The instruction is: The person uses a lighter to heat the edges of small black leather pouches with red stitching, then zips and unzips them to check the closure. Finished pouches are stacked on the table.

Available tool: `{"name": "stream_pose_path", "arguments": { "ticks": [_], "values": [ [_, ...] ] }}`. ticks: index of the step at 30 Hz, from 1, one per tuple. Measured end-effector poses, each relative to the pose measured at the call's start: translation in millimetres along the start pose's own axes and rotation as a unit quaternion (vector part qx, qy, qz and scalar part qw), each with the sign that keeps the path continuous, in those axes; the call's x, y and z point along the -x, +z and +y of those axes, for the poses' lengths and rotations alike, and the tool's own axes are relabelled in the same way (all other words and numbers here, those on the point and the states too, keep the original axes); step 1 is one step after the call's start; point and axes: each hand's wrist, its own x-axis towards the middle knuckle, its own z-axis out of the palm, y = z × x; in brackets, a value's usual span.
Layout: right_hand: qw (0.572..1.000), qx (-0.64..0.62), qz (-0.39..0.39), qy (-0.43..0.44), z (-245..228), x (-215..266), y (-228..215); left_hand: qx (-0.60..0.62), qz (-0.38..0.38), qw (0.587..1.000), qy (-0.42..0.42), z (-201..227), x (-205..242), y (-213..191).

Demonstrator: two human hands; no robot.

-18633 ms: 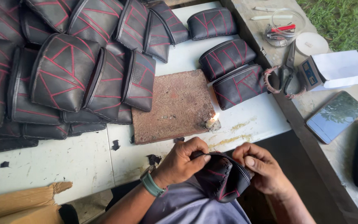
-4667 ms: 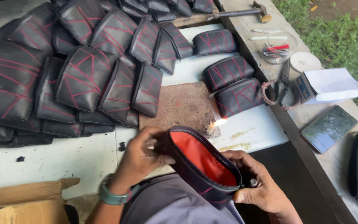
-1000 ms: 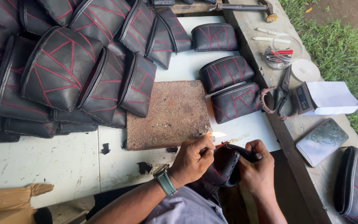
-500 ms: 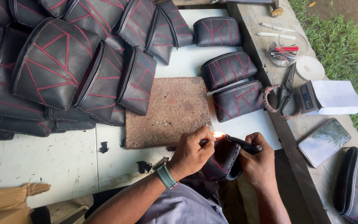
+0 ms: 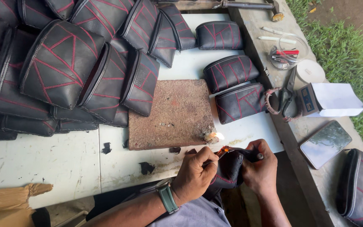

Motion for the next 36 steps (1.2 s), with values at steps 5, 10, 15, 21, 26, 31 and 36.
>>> {"name": "stream_pose_path", "arguments": {
  "ticks": [5,10,15,21,26,31,36],
  "values": [
    [1.000,0.015,-0.005,0.014,-7.2,-10.2,1.6,0.060,-0.019,0.995,-0.079,0.0,-3.7,-1.2],
    [1.000,0.019,-0.018,-0.012,-11.7,-16.2,4.6,0.073,-0.009,0.995,-0.064,-1.4,-2.7,-3.1],
    [0.999,0.013,-0.030,-0.017,-17.2,-19.8,5.5,0.087,0.003,0.993,-0.085,-2.3,0.7,-2.4],
    [0.999,0.041,-0.033,-0.002,-23.7,-26.8,1.9,0.148,0.006,0.980,-0.132,-3.9,1.3,1.4],
    [0.998,0.036,-0.045,-0.005,-30.2,-32.3,1.1,0.160,0.012,0.976,-0.148,-7.3,0.4,3.3],
    [0.998,0.043,-0.041,-0.011,-34.4,-36.1,-1.0,0.185,0.022,0.970,-0.157,-11.3,-0.4,7.2],
    [0.998,0.039,-0.040,-0.027,-37.1,-39.2,-1.2,0.190,0.023,0.969,-0.153,-13.5,-2.1,7.2]
  ]
}}
